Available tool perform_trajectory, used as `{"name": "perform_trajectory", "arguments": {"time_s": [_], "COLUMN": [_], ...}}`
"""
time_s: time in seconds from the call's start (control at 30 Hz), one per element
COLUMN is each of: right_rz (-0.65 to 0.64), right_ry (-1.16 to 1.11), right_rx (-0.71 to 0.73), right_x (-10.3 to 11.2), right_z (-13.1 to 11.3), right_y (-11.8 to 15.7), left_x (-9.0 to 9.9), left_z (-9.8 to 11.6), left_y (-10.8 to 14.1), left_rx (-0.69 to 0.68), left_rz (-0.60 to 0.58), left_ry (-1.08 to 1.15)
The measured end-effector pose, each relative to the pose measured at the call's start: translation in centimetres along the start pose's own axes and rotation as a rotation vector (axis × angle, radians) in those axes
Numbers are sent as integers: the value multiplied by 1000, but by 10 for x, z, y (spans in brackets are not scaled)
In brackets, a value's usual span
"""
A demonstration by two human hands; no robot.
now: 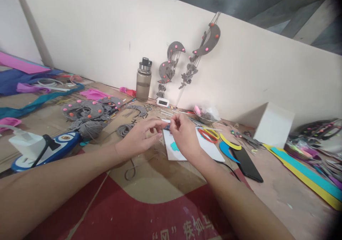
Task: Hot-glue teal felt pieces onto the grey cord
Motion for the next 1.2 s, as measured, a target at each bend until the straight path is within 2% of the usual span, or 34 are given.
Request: {"name": "perform_trajectory", "arguments": {"time_s": [0.17, 0.27, 0.4, 0.57, 0.7, 0.83, 1.0, 1.2], "right_rz": [-55, -83, -116, -177, -198, -201, -181, -186], "right_ry": [-164, -255, -462, -641, -665, -622, -488, -484], "right_rx": [60, 31, -108, -216, -214, -184, -109, -96], "right_x": [1, -2, -12, -22, -25, -27, -24, -23], "right_z": [-8, -6, 1, 2, 0, 2, -2, -7], "right_y": [1, 2, 3, 5, 7, 9, 12, 13], "left_x": [0, 3, 5, 4, 3, 2, 2, 3], "left_z": [-5, -11, -18, -20, -21, -24, -24, -22], "left_y": [-1, -2, 0, -1, -3, -4, -4, -6], "left_rx": [-3, 80, 209, 261, 302, 324, 318, 275], "left_rz": [47, 105, 156, 156, 128, 102, 74, 45], "left_ry": [-73, -55, 129, 365, 432, 398, 352, 293]}}
Point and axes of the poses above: each hand's wrist, its own y-axis away from the middle knuckle, its own x-axis out of the back of the hand, z = x × y, the point moved 5 cm from there along -y, towards the middle knuckle, and after that the axes turned 7 degrees about -y, right-handed, at the moved point
